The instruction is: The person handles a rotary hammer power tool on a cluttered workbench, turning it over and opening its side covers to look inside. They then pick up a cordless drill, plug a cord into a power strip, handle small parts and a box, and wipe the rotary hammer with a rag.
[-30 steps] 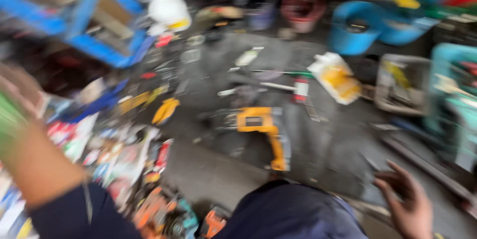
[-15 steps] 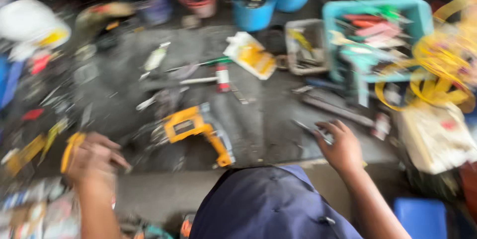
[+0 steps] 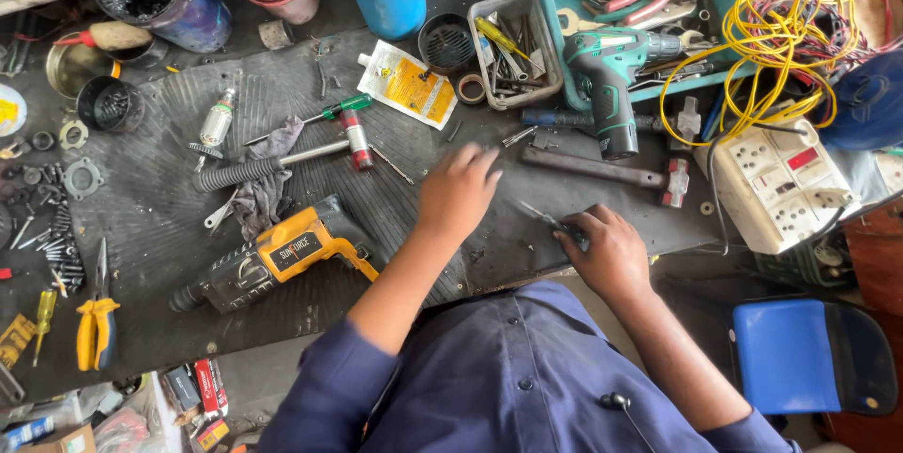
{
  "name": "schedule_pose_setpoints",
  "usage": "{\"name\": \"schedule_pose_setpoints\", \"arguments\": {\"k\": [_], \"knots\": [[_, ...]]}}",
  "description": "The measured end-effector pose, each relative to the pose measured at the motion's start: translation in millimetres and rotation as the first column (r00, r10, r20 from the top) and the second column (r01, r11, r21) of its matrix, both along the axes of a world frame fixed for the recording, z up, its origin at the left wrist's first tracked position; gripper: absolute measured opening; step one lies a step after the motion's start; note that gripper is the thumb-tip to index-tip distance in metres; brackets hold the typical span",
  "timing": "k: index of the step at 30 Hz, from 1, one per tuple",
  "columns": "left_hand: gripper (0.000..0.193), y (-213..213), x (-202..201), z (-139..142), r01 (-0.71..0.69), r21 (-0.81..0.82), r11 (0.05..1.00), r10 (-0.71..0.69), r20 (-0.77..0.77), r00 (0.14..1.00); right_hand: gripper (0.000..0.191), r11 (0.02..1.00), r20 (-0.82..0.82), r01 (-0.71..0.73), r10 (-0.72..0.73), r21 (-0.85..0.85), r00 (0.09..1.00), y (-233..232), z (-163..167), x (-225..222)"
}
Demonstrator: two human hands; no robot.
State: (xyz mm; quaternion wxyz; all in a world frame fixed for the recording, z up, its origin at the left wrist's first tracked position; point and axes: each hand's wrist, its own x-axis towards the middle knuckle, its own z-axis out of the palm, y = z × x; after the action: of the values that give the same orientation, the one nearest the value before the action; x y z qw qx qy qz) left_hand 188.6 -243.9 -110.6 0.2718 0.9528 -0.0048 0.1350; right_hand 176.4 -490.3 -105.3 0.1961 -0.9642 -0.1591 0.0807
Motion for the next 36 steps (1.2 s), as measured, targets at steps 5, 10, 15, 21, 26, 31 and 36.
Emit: {"name": "schedule_pose_setpoints", "arguments": {"k": [5, 10, 15, 21, 26, 31, 36], "knots": [[0.022, -21, 40, -12, -0.065, 0.142, 0.988, 0.057, 0.056, 0.997, 0.027, 0.994, -0.089, 0.09, -0.085, 0.055, 0.992, -12, 10, -3], [0.017, -20, 11, -3, -0.136, 0.025, 0.99, 0.136, 0.003, 0.991, 0.027, 0.992, -0.037, 0.088, -0.085, 0.089, 0.996, -22, 9, 0], [0.015, -27, -55, -12, -0.219, -0.455, 0.863, 0.079, -0.306, 0.949, 0.024, 0.959, -0.084, 0.032, -0.008, 0.281, 0.996, -22, -1, 7], [0.022, -55, -96, -52, -0.373, -0.928, -0.006, -0.103, -0.37, 0.923, 0.026, 0.829, -0.274, -0.118, 0.31, 0.547, 0.91, 4, -15, 13], [0.035, -63, -108, -59, -0.277, -0.961, -0.024, 0.055, -0.277, 0.959, 0.024, 0.825, -0.432, -0.148, 0.428, 0.546, 0.793, 20, -25, 20], [0.039, -83, -122, -45, -0.209, -0.976, -0.07, 0.215, -0.219, 0.952, 0.032, 0.752, -0.6, -0.013, 0.536, 0.659, 0.594, 19, -33, 26], [0.035, -101, -129, -39, -0.283, -0.953, -0.107, 0.27, -0.301, 0.915, 0.036, 0.741, -0.636, -0.021, 0.59, 0.671, 0.498, 1, -34, 26]]}}
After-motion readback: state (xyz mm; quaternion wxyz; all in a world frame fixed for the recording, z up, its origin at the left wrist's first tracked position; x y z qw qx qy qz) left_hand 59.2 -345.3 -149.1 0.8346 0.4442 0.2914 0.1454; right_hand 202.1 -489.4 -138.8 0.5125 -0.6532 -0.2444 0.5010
